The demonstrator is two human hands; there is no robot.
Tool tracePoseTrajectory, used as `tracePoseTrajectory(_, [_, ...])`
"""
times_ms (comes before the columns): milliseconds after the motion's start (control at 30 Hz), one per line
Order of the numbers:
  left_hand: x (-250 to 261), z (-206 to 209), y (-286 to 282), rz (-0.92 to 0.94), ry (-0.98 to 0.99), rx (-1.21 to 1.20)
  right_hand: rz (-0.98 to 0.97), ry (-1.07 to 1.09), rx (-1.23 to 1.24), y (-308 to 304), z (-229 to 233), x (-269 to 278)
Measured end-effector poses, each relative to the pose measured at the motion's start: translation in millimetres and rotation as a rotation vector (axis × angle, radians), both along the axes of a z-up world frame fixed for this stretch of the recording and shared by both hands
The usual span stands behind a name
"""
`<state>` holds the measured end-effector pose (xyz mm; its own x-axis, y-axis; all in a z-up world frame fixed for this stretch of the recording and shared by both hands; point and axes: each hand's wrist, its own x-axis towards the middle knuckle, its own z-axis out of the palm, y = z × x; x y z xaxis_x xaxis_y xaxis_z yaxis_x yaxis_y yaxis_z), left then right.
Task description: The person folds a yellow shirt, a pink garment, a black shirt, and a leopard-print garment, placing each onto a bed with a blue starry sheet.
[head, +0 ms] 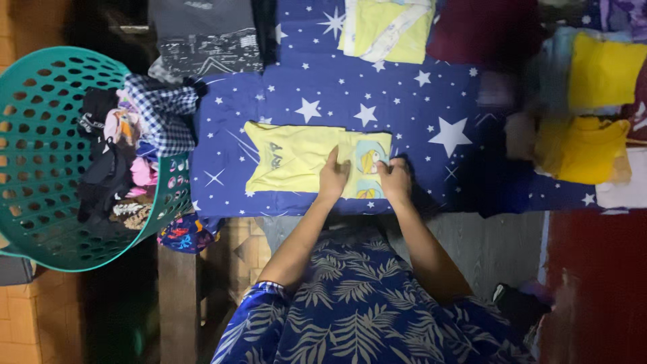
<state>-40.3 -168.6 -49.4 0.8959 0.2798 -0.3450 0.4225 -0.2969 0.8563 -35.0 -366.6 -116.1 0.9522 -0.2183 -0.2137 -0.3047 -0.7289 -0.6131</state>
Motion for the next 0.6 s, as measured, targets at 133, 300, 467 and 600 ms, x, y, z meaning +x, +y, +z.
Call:
tracePoseTrajectory(133, [-10,17,21,-0.065,-0.095,-0.014,0.056,0.068,-0.001,5,2,6])
tracePoseTrajectory(300, [-21,-4,58,0.049,-0.231,-0.134,-0.001,0.093,0.225,23,31,7])
tracePoseTrajectory(467, [-17,-24,129,0.129,0.172,-0.674,0.118,-0.136,0.269,137,78,-18])
tracePoseTrajectory(600, [-10,-14,171,-0.082,-0.059,-0.362,0.244,-0.184,0.644,192,82,-30])
